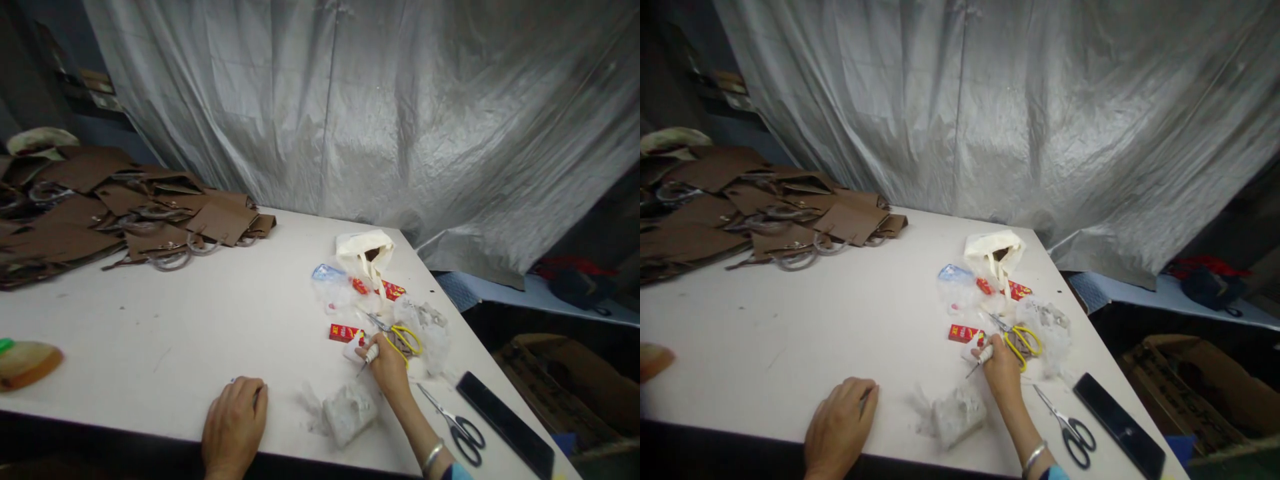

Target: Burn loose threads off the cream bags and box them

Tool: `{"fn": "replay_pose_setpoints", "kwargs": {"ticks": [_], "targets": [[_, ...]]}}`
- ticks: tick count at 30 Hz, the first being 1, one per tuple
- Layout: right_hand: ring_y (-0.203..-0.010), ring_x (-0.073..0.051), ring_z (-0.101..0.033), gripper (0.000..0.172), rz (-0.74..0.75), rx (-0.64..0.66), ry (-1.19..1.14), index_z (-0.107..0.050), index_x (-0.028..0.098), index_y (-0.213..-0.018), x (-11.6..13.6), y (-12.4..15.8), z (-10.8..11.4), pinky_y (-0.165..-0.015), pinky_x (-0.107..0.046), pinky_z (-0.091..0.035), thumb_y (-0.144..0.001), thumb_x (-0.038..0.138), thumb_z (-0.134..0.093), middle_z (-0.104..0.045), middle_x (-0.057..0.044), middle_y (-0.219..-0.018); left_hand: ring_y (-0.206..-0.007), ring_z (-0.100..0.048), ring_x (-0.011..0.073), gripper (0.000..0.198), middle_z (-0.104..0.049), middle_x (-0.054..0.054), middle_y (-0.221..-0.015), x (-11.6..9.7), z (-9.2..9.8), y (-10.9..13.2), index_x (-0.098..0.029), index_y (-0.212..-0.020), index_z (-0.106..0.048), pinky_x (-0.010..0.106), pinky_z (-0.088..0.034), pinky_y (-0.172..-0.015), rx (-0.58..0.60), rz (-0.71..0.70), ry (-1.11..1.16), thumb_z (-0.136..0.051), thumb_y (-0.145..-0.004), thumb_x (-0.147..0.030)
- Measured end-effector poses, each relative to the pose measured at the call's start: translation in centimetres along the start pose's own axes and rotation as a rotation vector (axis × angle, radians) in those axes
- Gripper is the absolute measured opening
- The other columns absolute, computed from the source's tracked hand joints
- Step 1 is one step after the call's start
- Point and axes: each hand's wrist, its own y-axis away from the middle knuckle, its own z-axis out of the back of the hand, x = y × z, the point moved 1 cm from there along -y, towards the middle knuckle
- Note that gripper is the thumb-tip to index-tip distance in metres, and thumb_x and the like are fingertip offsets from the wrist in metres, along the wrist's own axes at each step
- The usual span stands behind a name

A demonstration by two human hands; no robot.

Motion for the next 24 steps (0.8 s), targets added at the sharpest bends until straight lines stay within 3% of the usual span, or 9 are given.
{"fn": "replay_pose_setpoints", "kwargs": {"ticks": [6, 15, 19, 24], "targets": [[-0.064, -0.025, -0.066, 0.027, -0.045, -0.028, 0.147, -0.058, 0.024, -0.087, 0.6, -0.6, -1.8, -0.058, -0.026, -0.03, -0.082, 0.04, -0.079, -0.068, -0.002, -0.069, -0.082, -0.065, 0.0255, 0.021, -0.072, 0.004, -0.085, 0.4, -0.8, -0.2, -0.024, -0.087, -0.068, 0.039, -0.042, -0.075, -0.047, -0.048, -0.012, -0.051, -0.098, -0.031], [-0.059, -0.021, -0.061, 0.025, -0.039, -0.007, 0.003, -0.053, 0.025, -0.085, 0.9, -1.2, -3.0, -0.056, -0.025, -0.036, -0.08, 0.038, -0.074, -0.061, 0.004, -0.064, -0.079, -0.065, 0.0248, 0.02, -0.071, 0.004, -0.083, 0.5, -0.9, -0.1, -0.024, -0.088, -0.067, 0.038, -0.042, -0.074, -0.079, -0.07, 0.013, -0.051, -0.098, -0.03], [-0.068, -0.02, -0.06, 0.027, -0.01, -0.035, -0.139, -0.054, 0.024, -0.09, 1.3, -1.0, -1.3, -0.066, -0.028, -0.045, -0.082, 0.045, -0.07, -0.061, 0.002, -0.075, -0.081, -0.064, 0.025, 0.02, -0.072, 0.005, -0.085, 0.3, -0.8, -0.1, -0.024, -0.089, -0.067, 0.038, -0.041, -0.075, -0.036, -0.056, -0.029, -0.051, -0.099, -0.03], [-0.081, -0.021, -0.061, 0.031, -0.026, -0.055, -0.269, -0.056, 0.023, -0.099, 1.7, 1.3, 3.7, -0.08, -0.033, -0.05, -0.087, 0.048, -0.07, -0.06, 0.0, -0.088, -0.081, -0.064, 0.026, 0.021, -0.071, 0.006, -0.085, -0.1, -0.7, -0.1, -0.022, -0.09, -0.067, 0.038, -0.04, -0.074, 0.0, -0.054, -0.077, -0.05, -0.1, -0.029]]}}
